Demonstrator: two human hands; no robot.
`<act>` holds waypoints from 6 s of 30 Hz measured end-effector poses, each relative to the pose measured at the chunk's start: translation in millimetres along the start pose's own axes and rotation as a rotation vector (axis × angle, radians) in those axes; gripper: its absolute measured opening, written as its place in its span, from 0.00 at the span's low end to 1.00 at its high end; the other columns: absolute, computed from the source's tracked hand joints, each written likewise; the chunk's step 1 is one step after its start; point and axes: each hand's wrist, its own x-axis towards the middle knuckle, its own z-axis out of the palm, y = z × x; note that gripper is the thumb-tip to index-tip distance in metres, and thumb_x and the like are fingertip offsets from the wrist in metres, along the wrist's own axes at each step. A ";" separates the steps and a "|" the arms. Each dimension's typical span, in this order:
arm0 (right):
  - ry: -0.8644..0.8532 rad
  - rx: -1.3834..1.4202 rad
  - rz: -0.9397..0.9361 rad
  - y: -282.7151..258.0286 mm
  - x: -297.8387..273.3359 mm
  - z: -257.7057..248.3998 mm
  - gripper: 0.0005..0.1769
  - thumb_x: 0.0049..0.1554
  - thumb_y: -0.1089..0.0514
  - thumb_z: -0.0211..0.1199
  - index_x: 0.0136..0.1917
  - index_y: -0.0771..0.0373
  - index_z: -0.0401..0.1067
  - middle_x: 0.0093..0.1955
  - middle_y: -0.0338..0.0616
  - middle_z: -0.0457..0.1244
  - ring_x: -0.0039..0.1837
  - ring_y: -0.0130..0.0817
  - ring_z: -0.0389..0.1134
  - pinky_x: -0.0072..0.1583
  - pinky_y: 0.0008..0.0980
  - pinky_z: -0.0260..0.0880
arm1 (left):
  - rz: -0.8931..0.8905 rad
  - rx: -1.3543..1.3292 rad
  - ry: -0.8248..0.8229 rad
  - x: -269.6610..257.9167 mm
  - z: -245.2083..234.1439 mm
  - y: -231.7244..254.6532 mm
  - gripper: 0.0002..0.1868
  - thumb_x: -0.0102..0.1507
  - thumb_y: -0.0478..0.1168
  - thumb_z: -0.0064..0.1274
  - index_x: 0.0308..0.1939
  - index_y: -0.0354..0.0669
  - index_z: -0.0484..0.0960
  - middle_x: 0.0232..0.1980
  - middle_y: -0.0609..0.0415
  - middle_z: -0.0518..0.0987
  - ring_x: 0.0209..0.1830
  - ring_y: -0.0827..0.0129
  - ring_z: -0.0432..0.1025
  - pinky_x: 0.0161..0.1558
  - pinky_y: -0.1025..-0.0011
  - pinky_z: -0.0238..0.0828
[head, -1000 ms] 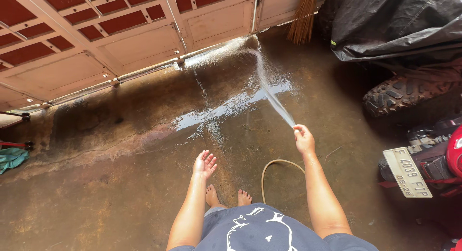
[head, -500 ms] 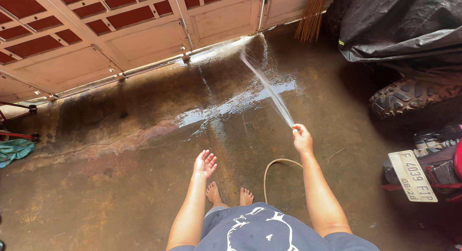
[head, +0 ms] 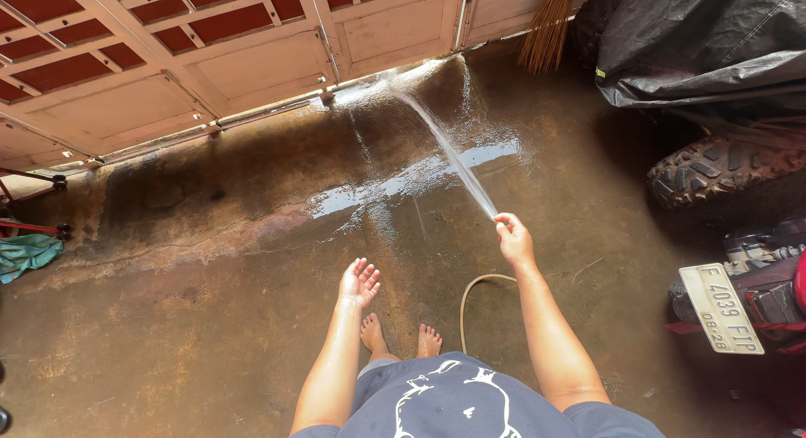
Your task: The person picks up a garden hose and sprays water across a concrete floor in a garage area. They move around the space, directing the water stream to wet the ground near parked motorcycles and gas cylinders.
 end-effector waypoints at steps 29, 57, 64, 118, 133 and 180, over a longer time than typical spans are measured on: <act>0.060 -0.004 -0.012 7.7 -8.0 -15.2 0.09 0.61 0.58 0.59 0.55 0.53 0.76 0.32 0.30 0.59 0.36 0.20 0.59 0.39 0.27 0.60 | 0.017 -0.023 -0.007 -15.1 -5.0 -9.6 0.15 0.66 0.58 0.50 0.52 0.61 0.79 0.46 0.63 0.78 0.48 0.68 0.73 0.53 0.58 0.64; -0.019 0.009 -0.033 23.8 -43.4 -7.8 0.08 0.61 0.58 0.59 0.53 0.54 0.77 0.35 0.30 0.60 0.38 0.20 0.59 0.41 0.26 0.62 | -0.004 0.002 -0.029 -14.6 10.4 -23.9 0.15 0.66 0.57 0.50 0.52 0.59 0.78 0.45 0.61 0.78 0.45 0.67 0.74 0.49 0.59 0.66; -0.163 -0.017 -0.033 18.9 -64.2 29.7 0.09 0.60 0.58 0.60 0.54 0.54 0.77 0.35 0.31 0.60 0.38 0.21 0.57 0.40 0.28 0.60 | 0.011 -0.022 -0.022 -18.2 1.0 -17.9 0.16 0.66 0.58 0.50 0.52 0.60 0.78 0.46 0.62 0.78 0.46 0.67 0.74 0.49 0.59 0.65; -0.285 0.224 0.107 -58.9 -280.5 314.1 0.09 0.64 0.57 0.57 0.58 0.52 0.72 0.32 0.30 0.57 0.30 0.19 0.53 0.31 0.25 0.52 | 0.072 -0.242 0.293 -148.1 -406.5 73.2 0.17 0.68 0.57 0.48 0.55 0.56 0.76 0.52 0.59 0.77 0.56 0.64 0.72 0.67 0.51 0.58; 0.404 0.477 0.449 75.1 -276.1 35.0 0.08 0.65 0.55 0.55 0.59 0.50 0.69 0.30 0.35 0.55 0.23 0.21 0.46 0.25 0.28 0.41 | -0.045 0.058 0.018 -84.6 -238.9 47.4 0.15 0.68 0.57 0.47 0.52 0.58 0.77 0.51 0.60 0.78 0.52 0.64 0.73 0.63 0.53 0.61; 0.482 0.310 0.343 78.4 -13.2 -182.4 0.08 0.63 0.57 0.59 0.54 0.53 0.76 0.31 0.31 0.57 0.29 0.21 0.51 0.31 0.27 0.48 | -0.298 0.611 -0.261 126.5 315.4 -48.7 0.14 0.65 0.57 0.52 0.48 0.59 0.79 0.45 0.61 0.79 0.48 0.64 0.74 0.53 0.57 0.65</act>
